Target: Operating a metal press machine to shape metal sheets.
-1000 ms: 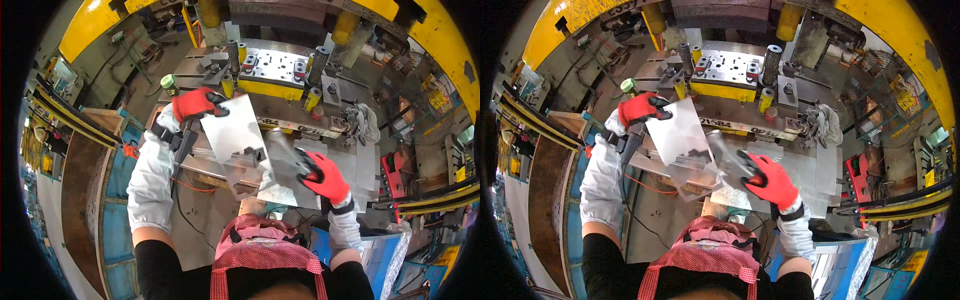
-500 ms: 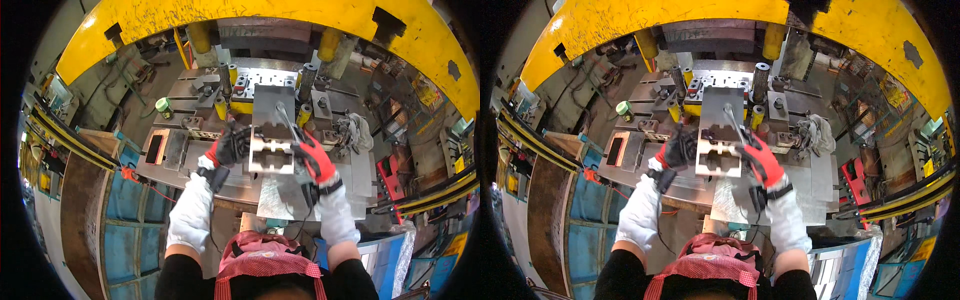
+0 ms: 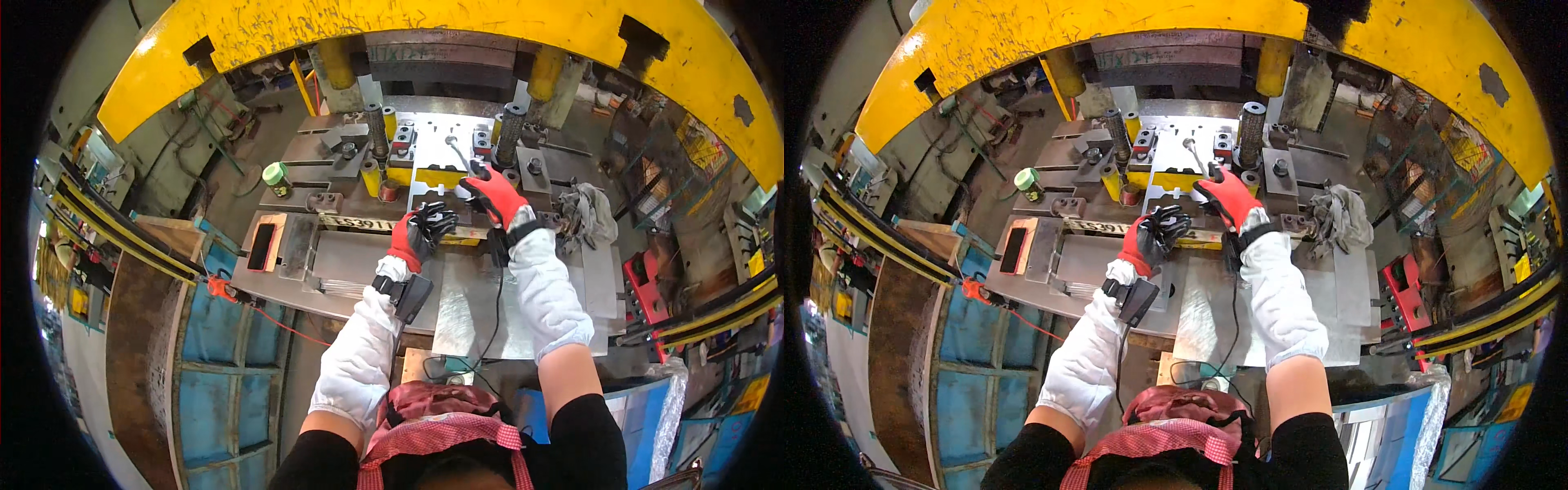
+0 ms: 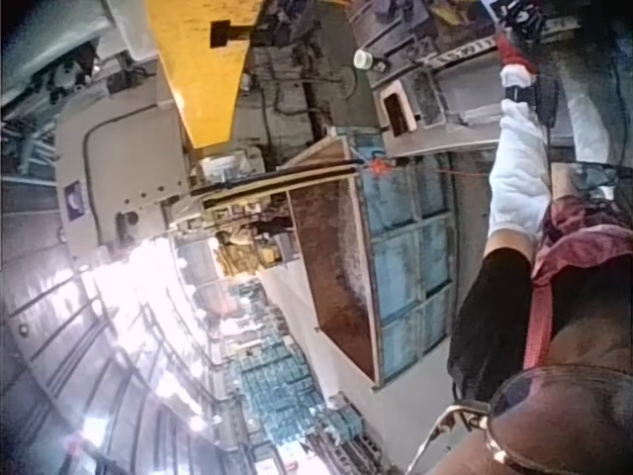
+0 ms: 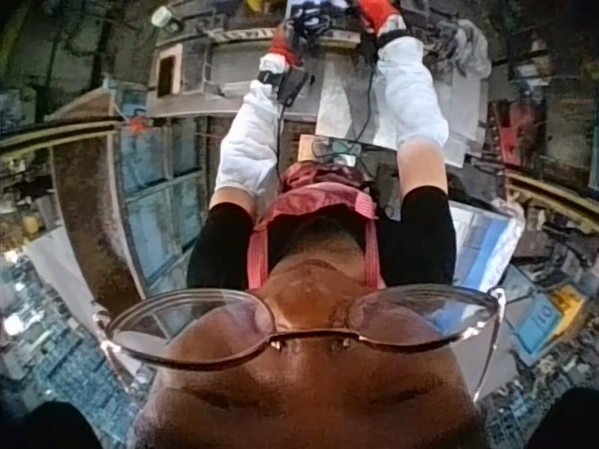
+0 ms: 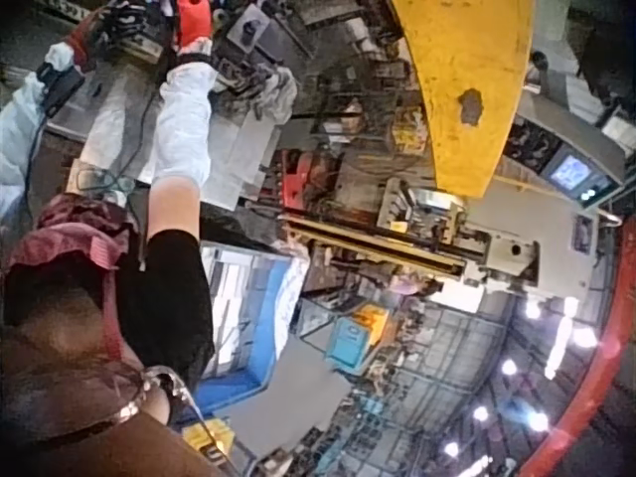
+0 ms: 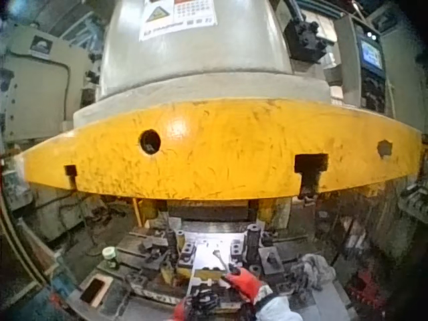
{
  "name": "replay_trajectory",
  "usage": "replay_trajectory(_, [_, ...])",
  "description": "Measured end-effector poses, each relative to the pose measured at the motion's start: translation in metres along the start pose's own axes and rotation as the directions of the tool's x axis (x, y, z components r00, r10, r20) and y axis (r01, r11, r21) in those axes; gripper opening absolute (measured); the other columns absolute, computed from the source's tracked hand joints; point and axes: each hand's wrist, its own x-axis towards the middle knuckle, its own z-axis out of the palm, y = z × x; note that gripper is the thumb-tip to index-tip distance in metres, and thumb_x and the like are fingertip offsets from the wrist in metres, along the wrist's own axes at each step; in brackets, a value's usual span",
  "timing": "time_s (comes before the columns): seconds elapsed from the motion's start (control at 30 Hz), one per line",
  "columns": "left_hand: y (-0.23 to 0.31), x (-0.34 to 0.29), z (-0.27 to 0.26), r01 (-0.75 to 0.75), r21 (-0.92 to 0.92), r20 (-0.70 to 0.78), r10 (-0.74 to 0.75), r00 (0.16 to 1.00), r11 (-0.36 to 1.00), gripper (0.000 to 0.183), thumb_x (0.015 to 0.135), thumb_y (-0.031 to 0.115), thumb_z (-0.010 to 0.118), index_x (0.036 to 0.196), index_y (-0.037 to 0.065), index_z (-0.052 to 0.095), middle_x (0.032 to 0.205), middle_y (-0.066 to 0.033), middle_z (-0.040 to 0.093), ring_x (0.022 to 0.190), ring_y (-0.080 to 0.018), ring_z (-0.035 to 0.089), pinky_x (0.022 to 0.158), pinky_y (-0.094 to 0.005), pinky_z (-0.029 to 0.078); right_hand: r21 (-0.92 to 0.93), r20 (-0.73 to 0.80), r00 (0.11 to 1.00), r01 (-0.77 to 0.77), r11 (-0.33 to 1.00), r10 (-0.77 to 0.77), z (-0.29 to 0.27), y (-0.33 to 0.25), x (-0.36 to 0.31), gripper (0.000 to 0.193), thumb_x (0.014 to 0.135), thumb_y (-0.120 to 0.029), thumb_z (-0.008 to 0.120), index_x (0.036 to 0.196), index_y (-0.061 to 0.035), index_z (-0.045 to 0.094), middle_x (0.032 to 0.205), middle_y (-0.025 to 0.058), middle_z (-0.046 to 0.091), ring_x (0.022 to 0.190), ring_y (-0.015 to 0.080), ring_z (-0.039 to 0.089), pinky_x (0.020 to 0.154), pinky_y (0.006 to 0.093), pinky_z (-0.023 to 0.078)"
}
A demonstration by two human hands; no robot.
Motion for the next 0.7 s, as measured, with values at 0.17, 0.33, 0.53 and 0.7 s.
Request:
replay_trajectory(0.17, [0.009,-0.01,0.021,-0.022,0.013,-0.182,0.024,0.983,1.0,0.039,0.095,0.021,0.033,0.112,-0.01,0.049,0.101,-0.0247,0.06,0.095,-0.0372,0.06,0.087,-0.0437,0.051,0.313,-0.488,0.854,0.366,0.877,-0.182,0.033,-0.007,-0.115,0.052,0.083,-0.008,0.063,0.13,-0.0107,0.042,0.074,0.0001,0.055,0.053,0.0069,0.048,0.041,0.0217,0.036])
replay_trajectory(0.33, [0.008,-0.005,0.03,0.013,0.055,-0.243,0.0,0.97,0.998,0.039,0.094,0.02,0.03,0.108,-0.01,0.051,0.098,-0.0246,0.061,0.094,-0.0374,0.06,0.085,-0.0432,0.052,0.307,-0.704,0.707,0.211,0.928,0.072,-0.002,0.113,-0.242,0.04,0.084,-0.007,0.058,0.123,-0.0044,0.047,0.08,0.0029,0.061,0.045,0.0061,0.044,0.039,0.022,0.035])
replay_trajectory(0.53, [0.01,-0.005,0.025,-0.001,0.094,-0.224,0.022,0.974,0.996,0.044,0.095,0.024,0.028,0.112,-0.011,0.046,0.104,-0.0279,0.057,0.095,-0.0385,0.06,0.082,-0.0416,0.053,0.567,-0.73,0.596,0.257,0.782,0.333,-0.003,0.161,-0.294,0.019,0.086,-0.023,0.055,0.089,-0.0047,0.052,0.059,0.0046,0.05,0.04,0.0162,0.045,0.035,0.0323,0.038])
replay_trajectory(0.7, [0.01,-0.001,0.019,0.026,0.015,-0.155,-0.024,0.988,1.0,0.045,0.096,0.025,0.026,0.113,-0.012,0.045,0.104,-0.0281,0.057,0.094,-0.0389,0.06,0.083,-0.0421,0.052,0.568,-0.724,0.569,0.17,0.805,0.391,0.007,0.143,-0.29,0.026,0.085,-0.035,0.054,0.082,-0.0092,0.048,0.052,0.0055,0.047,0.035,0.0193,0.043,0.03,0.0341,0.037])
